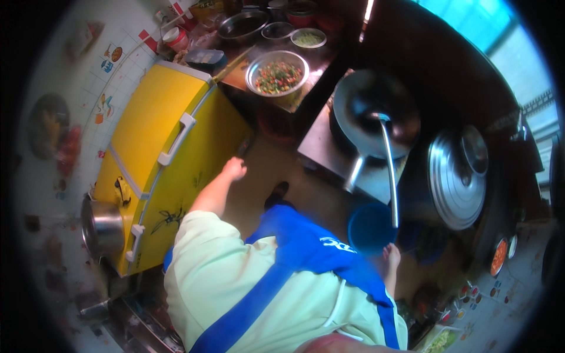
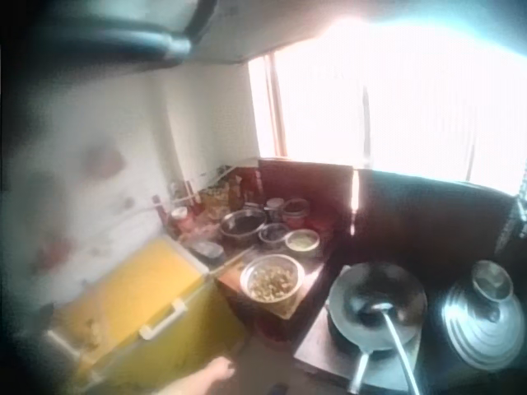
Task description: The person retrieves a tray of eggs from under a table, places it on a yellow counter, and cracks several eggs into a small white bowl. They then move the empty egg tray and handle a plastic bag containing raw chicken pieces.
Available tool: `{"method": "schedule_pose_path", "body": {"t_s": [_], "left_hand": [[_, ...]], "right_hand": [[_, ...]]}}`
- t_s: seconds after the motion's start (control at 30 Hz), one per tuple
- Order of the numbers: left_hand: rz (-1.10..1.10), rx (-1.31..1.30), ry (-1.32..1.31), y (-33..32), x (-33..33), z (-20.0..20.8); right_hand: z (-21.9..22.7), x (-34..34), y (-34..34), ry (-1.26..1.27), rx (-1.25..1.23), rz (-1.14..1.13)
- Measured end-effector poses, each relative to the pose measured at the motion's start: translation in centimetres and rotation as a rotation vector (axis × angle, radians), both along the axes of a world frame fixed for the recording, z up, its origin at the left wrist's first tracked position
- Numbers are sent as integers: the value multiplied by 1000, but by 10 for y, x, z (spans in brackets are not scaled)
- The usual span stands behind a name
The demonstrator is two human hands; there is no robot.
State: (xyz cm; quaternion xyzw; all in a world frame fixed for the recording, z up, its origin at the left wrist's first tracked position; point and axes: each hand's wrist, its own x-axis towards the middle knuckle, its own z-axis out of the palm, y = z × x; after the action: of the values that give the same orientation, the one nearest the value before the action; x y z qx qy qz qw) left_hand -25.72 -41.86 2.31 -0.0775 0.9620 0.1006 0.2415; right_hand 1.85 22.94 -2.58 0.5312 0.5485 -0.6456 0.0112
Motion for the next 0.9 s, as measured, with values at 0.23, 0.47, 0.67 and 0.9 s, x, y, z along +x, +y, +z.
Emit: {"method": "schedule_pose_path", "body": {"t_s": [0.23, 0.47, 0.67, 0.9], "left_hand": [[7, 169, 649, -85, -308, 51], [-416, 175, 629, -72, -467, 31], [-240, 233, 547, -63, -501, 23], [187, 566, 1091, -131, -468, 72]], "right_hand": [[42, -19, -76, -254, 5, -383], [118, -37, -146, -293, 91, -316], [126, -7, -161, -288, 149, -280], [104, -2, -129, -161, 495, -417]]}}
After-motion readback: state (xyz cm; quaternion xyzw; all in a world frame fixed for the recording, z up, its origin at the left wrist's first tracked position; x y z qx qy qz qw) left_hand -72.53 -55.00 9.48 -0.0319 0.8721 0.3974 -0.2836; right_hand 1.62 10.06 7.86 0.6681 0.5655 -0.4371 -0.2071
